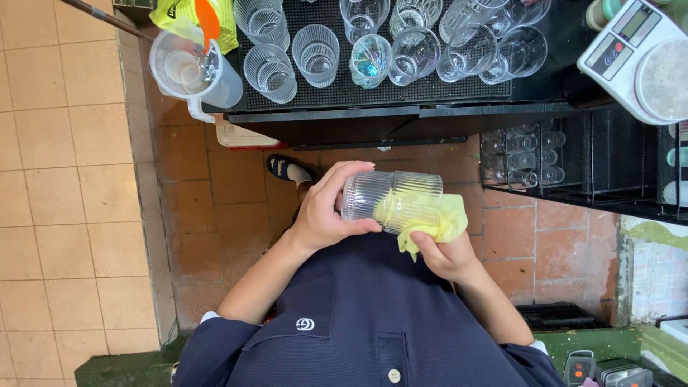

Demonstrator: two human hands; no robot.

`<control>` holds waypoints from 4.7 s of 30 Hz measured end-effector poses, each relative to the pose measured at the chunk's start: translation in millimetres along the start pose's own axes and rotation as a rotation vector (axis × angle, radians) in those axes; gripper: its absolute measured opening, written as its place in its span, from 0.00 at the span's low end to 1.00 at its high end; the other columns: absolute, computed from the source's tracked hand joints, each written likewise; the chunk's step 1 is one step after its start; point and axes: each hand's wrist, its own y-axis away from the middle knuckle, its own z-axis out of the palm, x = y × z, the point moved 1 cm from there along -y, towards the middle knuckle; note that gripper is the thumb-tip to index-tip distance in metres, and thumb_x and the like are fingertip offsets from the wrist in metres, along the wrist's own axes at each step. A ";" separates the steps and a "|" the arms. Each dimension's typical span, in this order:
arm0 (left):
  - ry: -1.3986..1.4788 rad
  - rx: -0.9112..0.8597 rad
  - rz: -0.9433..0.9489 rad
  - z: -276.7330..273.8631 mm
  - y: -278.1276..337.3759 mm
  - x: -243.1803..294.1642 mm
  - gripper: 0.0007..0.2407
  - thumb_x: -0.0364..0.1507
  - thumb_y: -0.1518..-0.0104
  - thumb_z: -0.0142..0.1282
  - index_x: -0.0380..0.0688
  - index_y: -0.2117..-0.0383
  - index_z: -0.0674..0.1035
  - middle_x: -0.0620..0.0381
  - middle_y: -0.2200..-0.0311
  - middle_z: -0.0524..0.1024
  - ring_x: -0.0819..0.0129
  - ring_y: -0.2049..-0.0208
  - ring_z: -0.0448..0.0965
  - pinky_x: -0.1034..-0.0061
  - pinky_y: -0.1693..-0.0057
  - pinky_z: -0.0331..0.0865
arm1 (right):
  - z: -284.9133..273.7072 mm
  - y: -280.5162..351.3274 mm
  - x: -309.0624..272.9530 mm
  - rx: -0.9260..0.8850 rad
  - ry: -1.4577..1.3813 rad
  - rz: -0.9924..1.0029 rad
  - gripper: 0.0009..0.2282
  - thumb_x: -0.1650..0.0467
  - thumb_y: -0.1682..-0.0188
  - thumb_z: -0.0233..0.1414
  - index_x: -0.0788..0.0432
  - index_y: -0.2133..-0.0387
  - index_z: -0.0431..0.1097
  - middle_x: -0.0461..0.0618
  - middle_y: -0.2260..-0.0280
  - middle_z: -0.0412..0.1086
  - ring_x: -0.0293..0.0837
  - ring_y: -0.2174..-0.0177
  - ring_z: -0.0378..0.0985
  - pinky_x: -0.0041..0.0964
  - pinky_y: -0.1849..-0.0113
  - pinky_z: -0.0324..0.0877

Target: Wiping and polishing glass cups using a yellow cloth.

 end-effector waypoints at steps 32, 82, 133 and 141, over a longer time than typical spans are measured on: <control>-0.223 -0.053 0.383 -17.4 -5.5 -10.3 0.38 0.32 0.60 0.75 0.47 0.37 0.69 0.51 0.47 0.75 0.59 0.49 0.78 0.70 0.44 0.74 | -18.0 2.7 40.8 0.120 0.135 -0.098 0.10 0.70 0.42 0.49 0.64 0.54 0.72 0.49 0.58 0.76 0.44 0.58 0.78 0.35 0.54 0.72; 0.700 0.030 -0.275 -8.6 8.0 -30.7 0.36 0.56 0.45 0.52 0.28 0.45 0.72 0.56 0.66 0.79 0.78 0.74 0.75 0.82 0.71 0.68 | -11.4 -23.1 4.3 0.032 0.418 -0.272 0.21 0.69 0.55 0.58 0.57 0.46 0.68 0.49 0.49 0.72 0.51 0.45 0.74 0.47 0.40 0.65; 0.664 -0.056 -0.391 -19.9 -26.6 -118.2 0.26 0.45 0.29 0.25 0.40 0.36 0.66 0.59 0.66 0.78 0.75 0.71 0.79 0.81 0.63 0.70 | -30.9 -148.3 7.6 0.095 0.406 -0.190 0.10 0.76 0.59 0.62 0.58 0.63 0.76 0.48 0.66 0.79 0.45 0.68 0.84 0.34 0.64 0.76; 0.511 0.002 -0.329 -87.2 -45.4 -89.7 0.21 0.35 0.31 0.43 0.41 0.35 0.61 0.55 0.61 0.76 0.75 0.68 0.74 0.79 0.56 0.72 | -36.4 -262.5 -15.0 0.151 0.687 -0.325 0.10 0.73 0.53 0.67 0.61 0.60 0.76 0.54 0.64 0.76 0.53 0.66 0.81 0.43 0.62 0.74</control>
